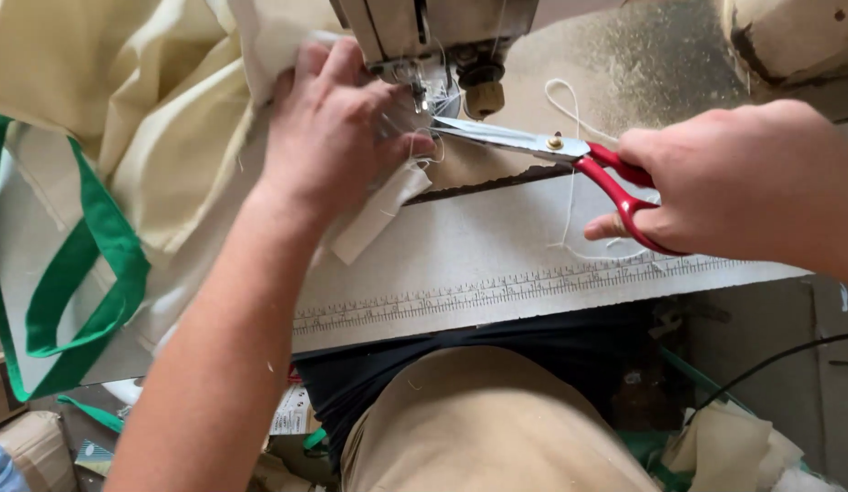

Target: Sewing a tote bag using an industrial sewing machine and trimming threads with scissors.

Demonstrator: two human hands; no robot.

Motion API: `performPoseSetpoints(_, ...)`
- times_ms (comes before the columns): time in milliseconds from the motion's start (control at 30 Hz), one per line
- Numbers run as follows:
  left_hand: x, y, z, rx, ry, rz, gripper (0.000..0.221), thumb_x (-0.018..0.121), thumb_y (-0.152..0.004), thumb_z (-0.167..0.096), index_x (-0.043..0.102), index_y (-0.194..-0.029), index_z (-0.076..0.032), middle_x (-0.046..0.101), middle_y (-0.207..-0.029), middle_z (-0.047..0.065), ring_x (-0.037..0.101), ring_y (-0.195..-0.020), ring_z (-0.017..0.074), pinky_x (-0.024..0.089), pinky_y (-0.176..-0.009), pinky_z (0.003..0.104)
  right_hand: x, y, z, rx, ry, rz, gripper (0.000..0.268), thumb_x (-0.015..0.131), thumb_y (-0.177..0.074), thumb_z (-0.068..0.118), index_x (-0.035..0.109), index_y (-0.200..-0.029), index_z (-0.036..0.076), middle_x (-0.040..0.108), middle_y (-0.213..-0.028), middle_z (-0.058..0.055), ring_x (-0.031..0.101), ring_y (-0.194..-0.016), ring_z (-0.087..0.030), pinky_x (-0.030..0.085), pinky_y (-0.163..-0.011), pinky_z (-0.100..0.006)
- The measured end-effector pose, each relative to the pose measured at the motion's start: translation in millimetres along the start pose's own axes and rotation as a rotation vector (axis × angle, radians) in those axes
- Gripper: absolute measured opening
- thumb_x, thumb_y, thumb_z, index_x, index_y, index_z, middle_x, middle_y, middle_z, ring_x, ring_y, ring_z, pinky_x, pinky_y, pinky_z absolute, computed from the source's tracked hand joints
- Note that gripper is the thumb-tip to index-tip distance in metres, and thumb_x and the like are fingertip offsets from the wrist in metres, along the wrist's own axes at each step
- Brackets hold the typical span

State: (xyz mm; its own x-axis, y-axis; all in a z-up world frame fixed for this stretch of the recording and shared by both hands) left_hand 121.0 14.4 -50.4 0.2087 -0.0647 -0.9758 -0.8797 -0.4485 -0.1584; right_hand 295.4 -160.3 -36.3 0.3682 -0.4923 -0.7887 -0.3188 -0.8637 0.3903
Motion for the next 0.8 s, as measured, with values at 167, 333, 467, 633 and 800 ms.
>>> performPoseSetpoints(167, 3.0, -7.5, 4.3, 0.125, -0.195, 0.038, 0.058, 0.066, -0.068, -0.073, 0.071, -0.091, -0.02, 0.05, -0.111, 0.013, 0.04, -0.101, 0.0312, 0.042, -0.078, 0.049, -6.1, 1.4, 3.2, -0.028, 0.082, -0.162, 0.062, 0.029, -0.074, 0.089, 0.051, -0.08, 0.031, 0.055, -0.052, 0.011, 0.058, -0.052, -0.014, 0.031, -0.045, -0.025)
performPoseSetpoints(333, 6.6, -7.5, 6.8, 0.141, -0.238, 0.071, 0.063, 0.06, -0.072, -0.078, 0.069, -0.1, -0.022, 0.05, -0.106, 0.012, 0.04, -0.104, 0.0342, 0.04, -0.081, 0.051, -10.2, 7.8, 6.2, -0.033, 0.167, -0.233, 0.063, 0.025, -0.086, 0.088, 0.045, -0.076, 0.029, 0.046, -0.048, 0.011, 0.055, -0.051, -0.012, 0.032, -0.048, -0.024)
performPoseSetpoints(467, 14.5, -8.4, 13.6, 0.095, -0.22, 0.154, 0.065, 0.059, -0.073, -0.078, 0.067, -0.106, -0.023, 0.053, -0.101, 0.011, 0.046, -0.097, 0.0337, 0.031, -0.087, 0.05, -5.9, 12.5, 7.0, -0.02, 0.198, -0.175, 0.066, 0.023, -0.084, 0.089, 0.047, -0.076, 0.028, 0.041, -0.044, 0.009, 0.045, -0.043, -0.011, 0.022, -0.046, -0.023)
performPoseSetpoints(633, 12.1, -8.9, 11.8, 0.084, -0.033, 0.216, 0.059, 0.073, -0.069, -0.065, 0.068, -0.106, -0.018, 0.066, -0.097, 0.007, 0.054, -0.09, 0.0327, 0.039, -0.07, 0.043, -11.7, 5.0, 9.8, -0.015, 0.145, 0.052, 0.069, 0.019, -0.075, 0.094, 0.05, -0.07, 0.032, 0.06, -0.053, 0.012, 0.062, -0.051, -0.008, 0.037, -0.046, -0.02)
performPoseSetpoints(800, -10.7, 11.6, -12.8, 0.251, -0.429, -0.527, 0.007, 0.057, -0.085, -0.012, 0.064, -0.085, -0.015, 0.062, -0.078, 0.001, 0.058, -0.07, 0.0201, 0.044, -0.063, 0.031, -3.2, 8.5, 10.0, -0.055, 0.299, -0.314, 0.058, 0.022, -0.097, 0.082, 0.043, -0.082, 0.03, 0.041, -0.048, 0.012, 0.047, -0.047, -0.008, 0.02, -0.047, -0.022)
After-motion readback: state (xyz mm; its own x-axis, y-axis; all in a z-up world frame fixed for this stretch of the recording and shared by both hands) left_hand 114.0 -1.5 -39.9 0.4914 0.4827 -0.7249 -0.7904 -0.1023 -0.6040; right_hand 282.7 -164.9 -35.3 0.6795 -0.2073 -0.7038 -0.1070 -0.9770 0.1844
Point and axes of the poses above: each hand's wrist, its own y-axis away from the middle knuckle, its own x-axis out of the palm, z = x × y, the point moved 6 cm from there along -y, towards the middle knuckle
